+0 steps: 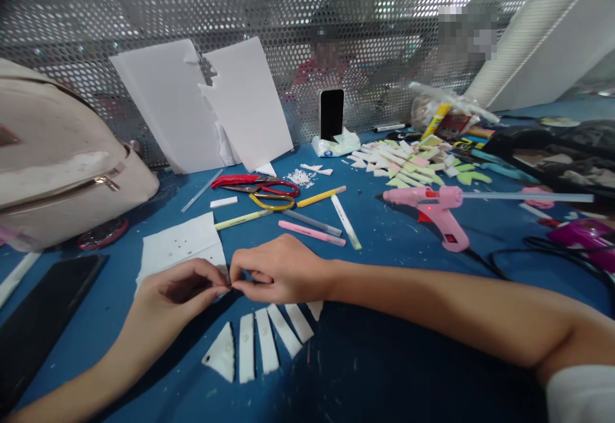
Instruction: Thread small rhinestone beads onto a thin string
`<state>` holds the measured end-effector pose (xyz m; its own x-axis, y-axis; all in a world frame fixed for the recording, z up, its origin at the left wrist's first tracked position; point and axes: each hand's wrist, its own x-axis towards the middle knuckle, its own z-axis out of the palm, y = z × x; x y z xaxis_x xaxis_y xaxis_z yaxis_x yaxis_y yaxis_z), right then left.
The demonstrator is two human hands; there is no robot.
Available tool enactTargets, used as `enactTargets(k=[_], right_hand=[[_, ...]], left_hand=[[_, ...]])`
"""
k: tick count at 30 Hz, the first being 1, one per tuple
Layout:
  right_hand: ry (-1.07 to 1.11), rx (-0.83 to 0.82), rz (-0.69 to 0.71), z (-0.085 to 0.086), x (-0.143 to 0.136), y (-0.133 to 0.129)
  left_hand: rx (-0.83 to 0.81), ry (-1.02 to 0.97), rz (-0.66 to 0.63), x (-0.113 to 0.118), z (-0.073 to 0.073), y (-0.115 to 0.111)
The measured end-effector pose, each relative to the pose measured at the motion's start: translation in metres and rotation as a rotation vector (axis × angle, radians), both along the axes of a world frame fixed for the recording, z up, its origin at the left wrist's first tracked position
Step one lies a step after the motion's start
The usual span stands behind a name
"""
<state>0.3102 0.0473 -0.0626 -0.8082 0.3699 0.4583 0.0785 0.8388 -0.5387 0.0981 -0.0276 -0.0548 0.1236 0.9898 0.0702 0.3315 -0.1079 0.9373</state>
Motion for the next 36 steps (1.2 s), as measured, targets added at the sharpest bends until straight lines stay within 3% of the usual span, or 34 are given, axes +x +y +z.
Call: enactTargets(k=[6,10,14,19,25,33,36], right_hand=[[-0.035,0.023,0.038,0.001,-0.001,0.000],[0.077,0.045,0.045,0.002,-0.002,0.000],[0.197,-0.058,-0.069,0.005,-0.004,0.003],[0.281,-0.229,-0.254,0.007,-0.005,0.011],[0.385,-0.375,-0.379,0.005,-0.006,0.018],[0.440,-0.504,-0.370,-0.001,-0.005,0.020],[0.421,-0.437,-0.327,0.000,-0.005,0.017]], left_hand=[[0.051,0.009,-0.074,0.000,-0.002,0.001],[0.152,0.041,-0.114,0.000,-0.001,0.001],[0.335,0.151,-0.151,0.000,0.003,-0.005],[0.505,0.196,-0.315,0.001,0.004,-0.011],[0.423,0.120,-0.423,0.002,0.004,-0.007],[0.280,0.168,-0.333,0.002,-0.001,-0.008],[0.247,0.197,-0.299,0.002,-0.001,-0.008]])
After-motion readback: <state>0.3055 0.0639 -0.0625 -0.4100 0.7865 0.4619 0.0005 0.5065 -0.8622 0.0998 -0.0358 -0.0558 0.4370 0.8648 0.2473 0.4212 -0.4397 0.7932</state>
